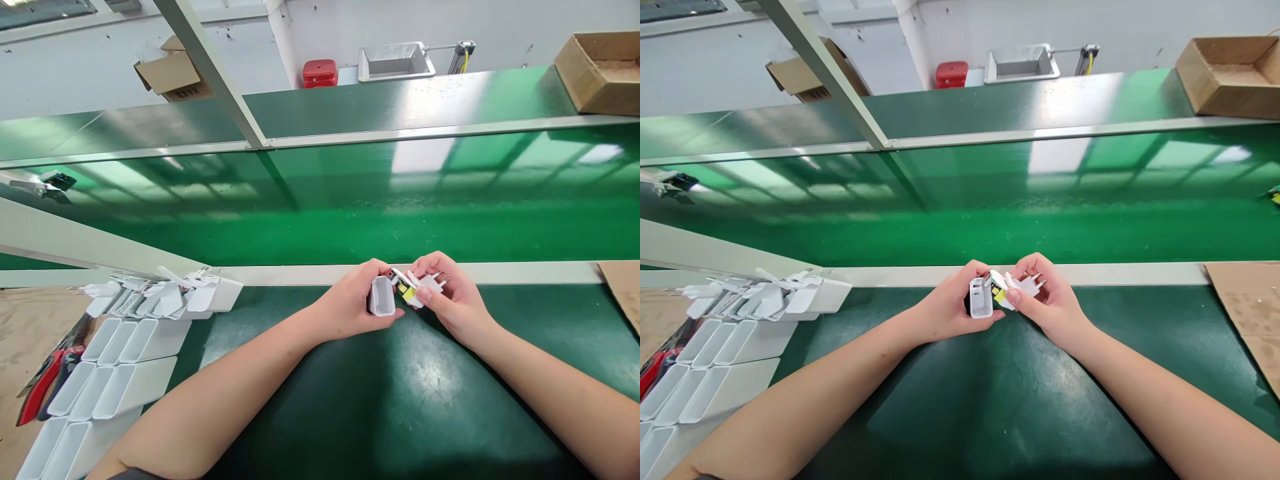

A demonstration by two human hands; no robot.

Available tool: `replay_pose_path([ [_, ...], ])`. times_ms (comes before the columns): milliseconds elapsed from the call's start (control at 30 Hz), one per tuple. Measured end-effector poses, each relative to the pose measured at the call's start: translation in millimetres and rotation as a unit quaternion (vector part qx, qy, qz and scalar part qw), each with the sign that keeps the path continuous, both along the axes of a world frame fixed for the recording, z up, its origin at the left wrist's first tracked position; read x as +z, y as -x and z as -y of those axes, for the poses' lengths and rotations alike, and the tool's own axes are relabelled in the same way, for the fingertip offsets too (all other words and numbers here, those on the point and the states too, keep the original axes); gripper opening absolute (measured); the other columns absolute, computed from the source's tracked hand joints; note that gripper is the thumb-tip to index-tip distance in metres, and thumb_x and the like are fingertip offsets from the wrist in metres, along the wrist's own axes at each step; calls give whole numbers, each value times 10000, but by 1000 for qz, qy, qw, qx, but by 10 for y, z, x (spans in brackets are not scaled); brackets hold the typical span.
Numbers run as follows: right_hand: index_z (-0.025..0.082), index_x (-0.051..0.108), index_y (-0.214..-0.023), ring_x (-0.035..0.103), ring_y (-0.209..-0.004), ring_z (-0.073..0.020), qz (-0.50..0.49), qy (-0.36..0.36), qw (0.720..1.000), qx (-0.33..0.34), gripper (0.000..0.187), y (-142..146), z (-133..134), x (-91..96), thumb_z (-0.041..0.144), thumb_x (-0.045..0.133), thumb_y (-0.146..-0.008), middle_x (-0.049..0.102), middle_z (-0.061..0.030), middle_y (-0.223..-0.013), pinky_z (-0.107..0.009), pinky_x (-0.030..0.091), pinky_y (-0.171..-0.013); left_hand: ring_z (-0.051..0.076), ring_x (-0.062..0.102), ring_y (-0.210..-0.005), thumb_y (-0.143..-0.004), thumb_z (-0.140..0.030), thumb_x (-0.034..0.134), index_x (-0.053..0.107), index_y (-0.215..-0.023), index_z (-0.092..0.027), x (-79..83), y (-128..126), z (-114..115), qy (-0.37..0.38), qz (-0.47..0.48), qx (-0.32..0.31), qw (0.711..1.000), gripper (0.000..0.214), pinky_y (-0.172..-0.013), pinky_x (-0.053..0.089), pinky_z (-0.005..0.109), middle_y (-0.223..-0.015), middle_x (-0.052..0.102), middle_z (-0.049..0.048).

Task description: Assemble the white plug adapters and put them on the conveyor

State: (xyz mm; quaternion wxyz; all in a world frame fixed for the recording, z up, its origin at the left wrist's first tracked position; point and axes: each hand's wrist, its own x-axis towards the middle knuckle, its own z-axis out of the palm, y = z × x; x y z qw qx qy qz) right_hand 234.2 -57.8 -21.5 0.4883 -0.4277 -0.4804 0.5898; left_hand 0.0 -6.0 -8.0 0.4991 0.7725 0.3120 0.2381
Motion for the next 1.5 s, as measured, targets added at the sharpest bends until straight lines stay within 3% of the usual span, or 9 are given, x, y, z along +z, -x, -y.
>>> replay_pose_path([
  [800, 299, 681, -1087, 562, -850, -178, -33, 19, 999, 22, 255, -10, -1, 7, 434, 847, -948, 609, -16, -1040, -303, 502, -706, 196, 645, -868, -873, -386, 841, 532, -1195, -239, -28, -1, 1, -24, 6, -1, 1000, 470, -745, 483, 313, -1023, 717, 34],
  [1500, 286, 678, -1080, 597, -796, -178, -44, 43, 997, 39, 285, -11, -56, 27, 508, 815, -965, 642, -12, -965, -317, 514, -711, 199, 652, -877, -880, -387, 838, 527, -1194, -239, -23, 4, -3, -30, 4, 0, 1000, 466, -769, 500, 324, -1045, 726, 38],
])
